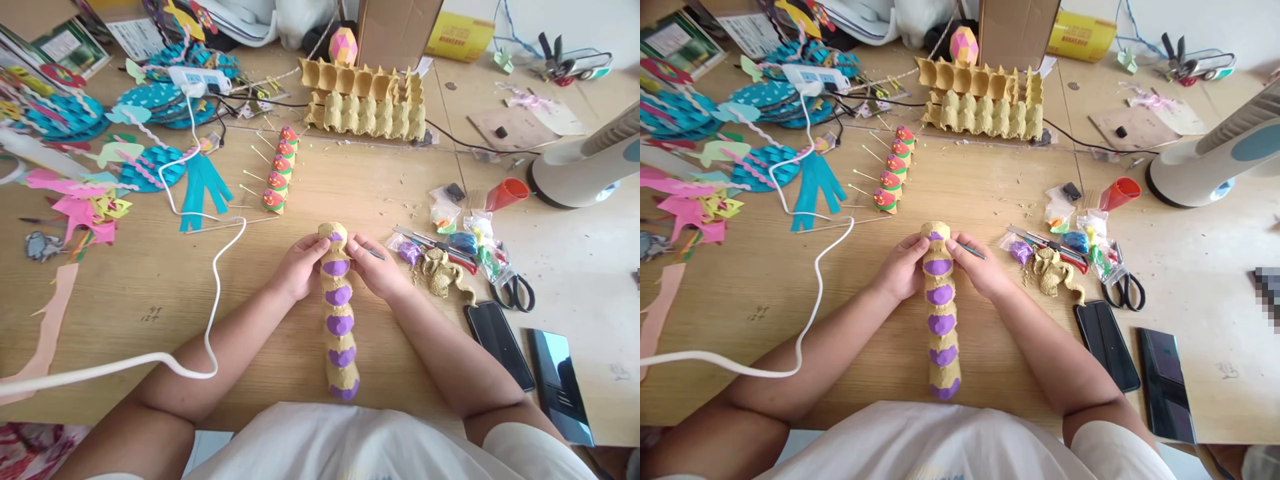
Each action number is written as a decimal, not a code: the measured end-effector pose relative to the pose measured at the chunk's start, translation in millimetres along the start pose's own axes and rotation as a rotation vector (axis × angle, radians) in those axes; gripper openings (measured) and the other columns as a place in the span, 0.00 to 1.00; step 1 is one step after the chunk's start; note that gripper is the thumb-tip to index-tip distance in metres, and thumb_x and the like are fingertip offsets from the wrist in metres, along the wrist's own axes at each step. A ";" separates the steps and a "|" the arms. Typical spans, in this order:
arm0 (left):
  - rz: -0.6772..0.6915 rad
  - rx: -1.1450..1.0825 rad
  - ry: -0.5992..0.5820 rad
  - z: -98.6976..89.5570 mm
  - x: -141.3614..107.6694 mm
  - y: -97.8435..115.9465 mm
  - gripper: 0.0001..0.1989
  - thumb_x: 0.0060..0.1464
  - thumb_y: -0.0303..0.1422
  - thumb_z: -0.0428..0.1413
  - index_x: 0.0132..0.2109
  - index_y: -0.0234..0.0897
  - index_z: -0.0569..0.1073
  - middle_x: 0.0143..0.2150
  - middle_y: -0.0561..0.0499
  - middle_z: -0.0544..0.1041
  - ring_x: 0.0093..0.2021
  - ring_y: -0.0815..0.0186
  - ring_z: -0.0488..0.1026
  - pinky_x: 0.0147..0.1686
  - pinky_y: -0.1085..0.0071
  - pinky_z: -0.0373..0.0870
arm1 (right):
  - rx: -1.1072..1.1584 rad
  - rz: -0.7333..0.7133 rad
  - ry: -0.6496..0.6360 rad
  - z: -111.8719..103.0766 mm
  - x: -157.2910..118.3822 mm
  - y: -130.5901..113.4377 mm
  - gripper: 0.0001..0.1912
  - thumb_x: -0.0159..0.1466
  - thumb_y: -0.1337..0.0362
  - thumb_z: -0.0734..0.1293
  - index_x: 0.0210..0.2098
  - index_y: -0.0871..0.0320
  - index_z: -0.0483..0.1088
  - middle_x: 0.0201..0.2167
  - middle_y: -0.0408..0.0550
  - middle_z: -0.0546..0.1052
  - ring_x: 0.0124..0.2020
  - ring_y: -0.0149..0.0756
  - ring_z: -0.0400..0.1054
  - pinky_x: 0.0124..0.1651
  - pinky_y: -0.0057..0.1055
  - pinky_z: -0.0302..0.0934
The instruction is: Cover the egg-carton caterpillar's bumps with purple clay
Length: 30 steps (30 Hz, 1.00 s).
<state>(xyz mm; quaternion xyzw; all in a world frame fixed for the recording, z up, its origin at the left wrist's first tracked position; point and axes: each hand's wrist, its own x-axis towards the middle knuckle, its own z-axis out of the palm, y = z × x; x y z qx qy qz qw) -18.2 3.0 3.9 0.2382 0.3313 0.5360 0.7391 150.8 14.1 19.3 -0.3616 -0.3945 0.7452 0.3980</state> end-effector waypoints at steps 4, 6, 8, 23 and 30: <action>-0.012 0.022 -0.011 -0.8 0.9 4.7 0.24 0.45 0.46 0.76 0.43 0.35 0.83 0.34 0.50 0.82 0.29 0.69 0.76 0.30 0.73 0.74 | 0.154 0.046 -0.030 -3.5 2.4 1.6 0.18 0.57 0.54 0.82 0.39 0.56 0.77 0.34 0.42 0.78 0.36 0.31 0.72 0.42 0.29 0.69; -0.026 0.031 -0.044 0.9 0.1 6.0 0.27 0.44 0.48 0.76 0.46 0.35 0.82 0.36 0.49 0.82 0.31 0.67 0.78 0.32 0.72 0.75 | 0.192 0.056 -0.015 -5.5 4.1 3.1 0.18 0.56 0.56 0.83 0.39 0.56 0.77 0.33 0.41 0.78 0.33 0.30 0.72 0.39 0.27 0.69; -0.028 0.026 -0.073 2.8 -1.2 6.2 0.29 0.44 0.49 0.76 0.47 0.36 0.82 0.38 0.49 0.83 0.34 0.66 0.79 0.34 0.71 0.76 | 0.211 0.046 0.004 -8.1 5.7 3.1 0.18 0.55 0.56 0.84 0.38 0.56 0.78 0.32 0.41 0.78 0.31 0.29 0.71 0.38 0.27 0.69; -0.080 0.029 -0.056 -4.0 -3.8 -3.5 0.19 0.53 0.48 0.72 0.38 0.37 0.80 0.31 0.51 0.80 0.29 0.66 0.76 0.30 0.70 0.74 | 0.130 -0.066 0.176 -10.0 11.3 -0.6 0.23 0.61 0.42 0.76 0.44 0.51 0.75 0.32 0.42 0.79 0.36 0.37 0.74 0.38 0.33 0.69; -0.032 0.047 -0.026 -3.5 -3.4 -1.4 0.21 0.52 0.49 0.72 0.39 0.36 0.81 0.35 0.47 0.83 0.33 0.63 0.78 0.34 0.67 0.76 | -0.019 -0.117 0.165 -5.8 2.4 8.0 0.22 0.60 0.41 0.77 0.35 0.53 0.75 0.31 0.42 0.73 0.34 0.34 0.67 0.41 0.32 0.66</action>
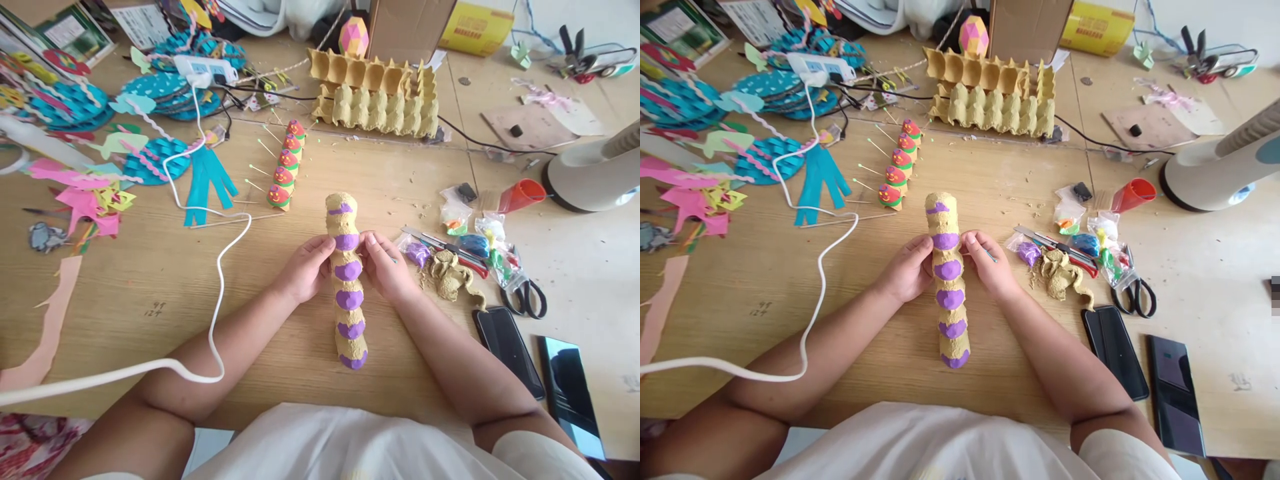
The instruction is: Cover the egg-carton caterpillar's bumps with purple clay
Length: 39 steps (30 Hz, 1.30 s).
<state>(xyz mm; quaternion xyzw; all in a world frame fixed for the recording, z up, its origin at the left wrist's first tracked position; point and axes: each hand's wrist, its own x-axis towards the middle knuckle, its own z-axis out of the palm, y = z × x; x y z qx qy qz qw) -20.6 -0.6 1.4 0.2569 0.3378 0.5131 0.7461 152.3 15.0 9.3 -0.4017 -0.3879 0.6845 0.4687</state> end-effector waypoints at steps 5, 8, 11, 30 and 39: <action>-0.056 -0.012 -0.051 -0.1 -2.1 -0.4 0.20 0.54 0.48 0.70 0.39 0.35 0.82 0.35 0.46 0.83 0.31 0.62 0.78 0.32 0.67 0.75 | 0.078 0.127 -0.112 -0.9 -5.3 1.0 0.22 0.58 0.44 0.80 0.33 0.53 0.73 0.29 0.41 0.72 0.31 0.34 0.65 0.37 0.32 0.64; -0.074 -0.041 -0.085 -0.3 -2.7 -0.7 0.20 0.54 0.49 0.70 0.40 0.35 0.83 0.36 0.44 0.84 0.33 0.60 0.79 0.33 0.66 0.76 | 0.126 0.141 -0.120 -1.8 -5.3 1.9 0.22 0.57 0.46 0.81 0.32 0.54 0.72 0.28 0.40 0.72 0.30 0.33 0.64 0.35 0.31 0.63; -0.067 -0.033 -0.077 -1.7 -2.1 -2.1 0.19 0.53 0.47 0.70 0.39 0.34 0.83 0.35 0.45 0.84 0.32 0.62 0.79 0.33 0.67 0.75 | 0.146 0.145 -0.136 -1.6 -4.5 2.6 0.21 0.57 0.47 0.81 0.32 0.54 0.73 0.28 0.41 0.73 0.29 0.32 0.64 0.35 0.31 0.63; 0.009 -0.016 0.104 9.4 -4.6 -8.6 0.18 0.52 0.46 0.70 0.34 0.33 0.81 0.30 0.48 0.81 0.28 0.66 0.76 0.31 0.69 0.72 | 0.209 0.165 -0.177 -1.3 -3.0 3.6 0.20 0.56 0.50 0.83 0.31 0.57 0.75 0.27 0.40 0.74 0.28 0.29 0.65 0.35 0.28 0.63; -0.099 -0.101 -0.006 2.9 -3.8 -11.1 0.22 0.51 0.50 0.71 0.40 0.36 0.81 0.35 0.47 0.83 0.32 0.61 0.79 0.33 0.66 0.76 | 0.211 0.166 -0.159 -2.9 -2.1 6.0 0.21 0.56 0.49 0.83 0.32 0.56 0.74 0.26 0.40 0.74 0.28 0.29 0.65 0.34 0.28 0.63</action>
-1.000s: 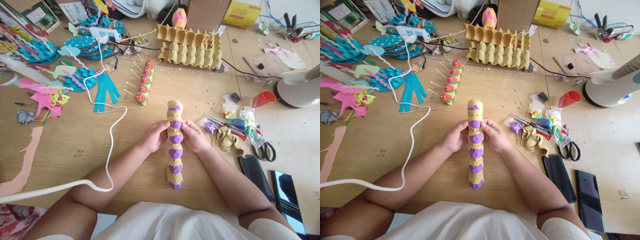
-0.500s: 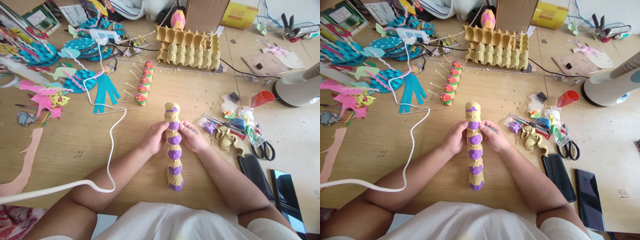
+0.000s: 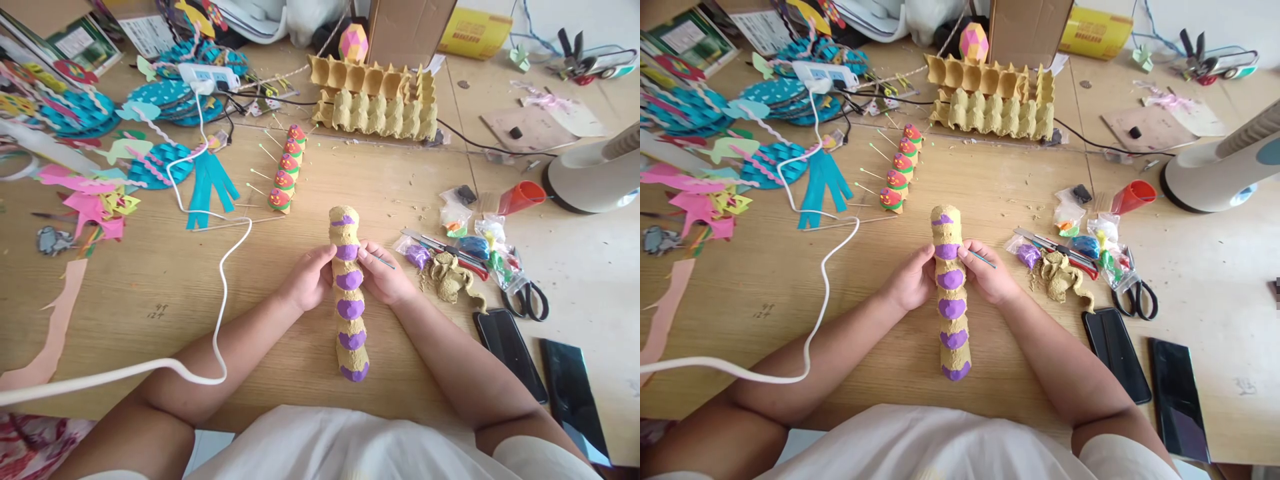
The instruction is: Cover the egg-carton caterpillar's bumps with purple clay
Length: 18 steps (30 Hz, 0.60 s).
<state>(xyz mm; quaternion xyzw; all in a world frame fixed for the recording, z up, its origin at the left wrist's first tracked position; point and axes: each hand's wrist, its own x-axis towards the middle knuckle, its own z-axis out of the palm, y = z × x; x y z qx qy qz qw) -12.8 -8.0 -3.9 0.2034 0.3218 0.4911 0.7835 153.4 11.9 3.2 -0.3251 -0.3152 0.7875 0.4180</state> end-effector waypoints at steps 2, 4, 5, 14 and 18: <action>0.012 0.010 0.010 -2.2 0.3 -1.3 0.19 0.52 0.47 0.71 0.40 0.36 0.82 0.34 0.48 0.83 0.31 0.63 0.78 0.32 0.67 0.75 | -0.019 0.004 0.003 0.3 0.5 0.6 0.22 0.55 0.49 0.83 0.32 0.56 0.74 0.27 0.40 0.74 0.28 0.30 0.65 0.34 0.28 0.63; 0.028 0.007 0.032 -2.4 0.3 -2.0 0.18 0.51 0.46 0.72 0.39 0.36 0.82 0.35 0.48 0.83 0.32 0.64 0.78 0.33 0.68 0.75 | -0.033 0.008 0.010 0.5 1.0 1.5 0.22 0.54 0.48 0.83 0.32 0.56 0.74 0.27 0.40 0.74 0.28 0.30 0.65 0.33 0.28 0.63; 0.030 0.001 0.044 -2.0 0.2 -2.1 0.18 0.51 0.46 0.72 0.39 0.36 0.83 0.35 0.48 0.83 0.33 0.64 0.77 0.34 0.69 0.75 | -0.037 0.007 0.012 0.4 1.1 2.1 0.22 0.54 0.48 0.83 0.32 0.56 0.74 0.27 0.40 0.74 0.28 0.30 0.65 0.34 0.28 0.63; -0.002 0.008 0.010 -3.6 -1.1 -0.8 0.19 0.52 0.49 0.71 0.41 0.38 0.83 0.36 0.48 0.83 0.33 0.62 0.78 0.33 0.66 0.76 | -0.008 0.011 0.005 0.0 -0.4 1.9 0.22 0.54 0.48 0.83 0.32 0.56 0.75 0.27 0.40 0.75 0.28 0.30 0.66 0.34 0.28 0.63; -0.010 0.033 -0.026 -5.6 -1.0 1.9 0.22 0.51 0.50 0.72 0.41 0.36 0.83 0.36 0.47 0.84 0.34 0.62 0.79 0.36 0.66 0.77 | 0.041 0.001 -0.014 2.4 -2.1 -2.5 0.21 0.55 0.47 0.82 0.31 0.57 0.76 0.27 0.42 0.76 0.29 0.32 0.68 0.35 0.29 0.65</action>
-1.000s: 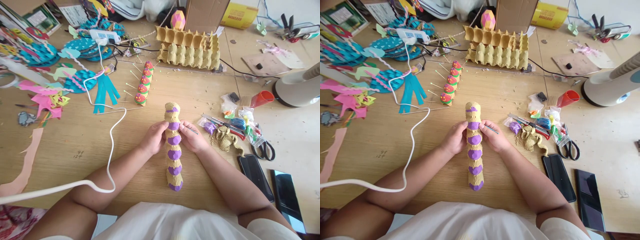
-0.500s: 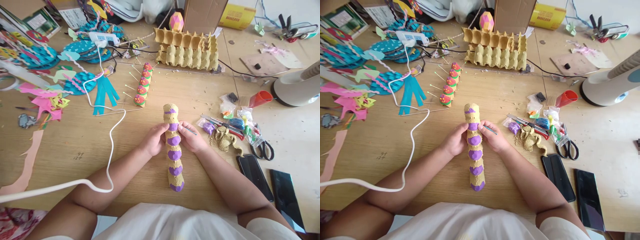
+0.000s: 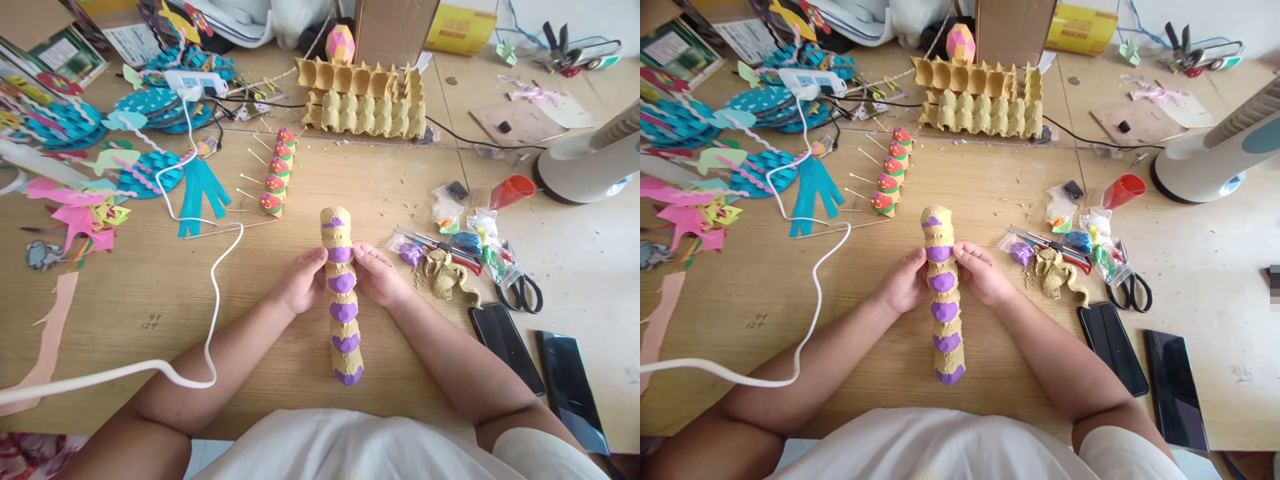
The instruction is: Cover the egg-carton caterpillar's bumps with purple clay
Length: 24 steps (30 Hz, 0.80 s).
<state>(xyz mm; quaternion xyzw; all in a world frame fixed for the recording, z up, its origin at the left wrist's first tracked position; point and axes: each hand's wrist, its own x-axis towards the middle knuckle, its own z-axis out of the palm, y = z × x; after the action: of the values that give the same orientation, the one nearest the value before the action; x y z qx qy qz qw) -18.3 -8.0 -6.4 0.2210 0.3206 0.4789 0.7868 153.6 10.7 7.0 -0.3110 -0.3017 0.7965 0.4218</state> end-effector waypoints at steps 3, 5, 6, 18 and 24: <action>0.010 0.016 -0.001 -0.1 0.1 1.5 0.22 0.50 0.49 0.73 0.40 0.35 0.83 0.37 0.47 0.84 0.34 0.63 0.79 0.37 0.67 0.76 | 0.008 0.002 0.011 2.0 -1.3 -1.8 0.22 0.55 0.46 0.82 0.31 0.57 0.77 0.26 0.42 0.76 0.28 0.32 0.67 0.35 0.29 0.64; 0.015 0.027 -0.005 0.1 0.1 2.1 0.21 0.50 0.48 0.73 0.38 0.34 0.82 0.35 0.48 0.83 0.33 0.64 0.78 0.35 0.68 0.75 | 0.001 0.011 0.024 3.2 -2.2 -1.6 0.21 0.55 0.47 0.82 0.30 0.57 0.77 0.25 0.41 0.76 0.26 0.30 0.66 0.33 0.29 0.64; 0.015 0.030 -0.004 0.3 0.1 2.3 0.20 0.51 0.47 0.73 0.37 0.34 0.81 0.34 0.48 0.82 0.33 0.65 0.77 0.34 0.68 0.75 | -0.002 0.013 0.030 3.7 -2.6 -1.1 0.21 0.55 0.48 0.82 0.30 0.57 0.77 0.24 0.41 0.76 0.25 0.30 0.66 0.33 0.28 0.63; 0.046 0.083 0.054 2.0 -0.6 0.4 0.22 0.50 0.50 0.73 0.38 0.35 0.83 0.32 0.47 0.83 0.29 0.65 0.77 0.30 0.69 0.74 | -0.101 -0.035 0.035 3.2 -4.9 3.2 0.19 0.54 0.51 0.83 0.33 0.57 0.79 0.28 0.41 0.78 0.29 0.30 0.67 0.35 0.28 0.64; 0.105 0.184 0.002 4.6 -0.2 4.9 0.24 0.49 0.50 0.73 0.42 0.34 0.85 0.34 0.45 0.84 0.33 0.62 0.80 0.37 0.66 0.76 | -0.117 -0.043 0.088 -0.3 -3.3 6.7 0.21 0.54 0.48 0.83 0.35 0.57 0.79 0.27 0.41 0.76 0.28 0.30 0.65 0.34 0.29 0.63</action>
<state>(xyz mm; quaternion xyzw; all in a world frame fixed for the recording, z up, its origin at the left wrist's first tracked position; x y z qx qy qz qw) -18.1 -6.3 0.1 0.3085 0.3521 0.4880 0.7367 152.1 4.9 2.7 -0.3635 -0.3354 0.7539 0.4326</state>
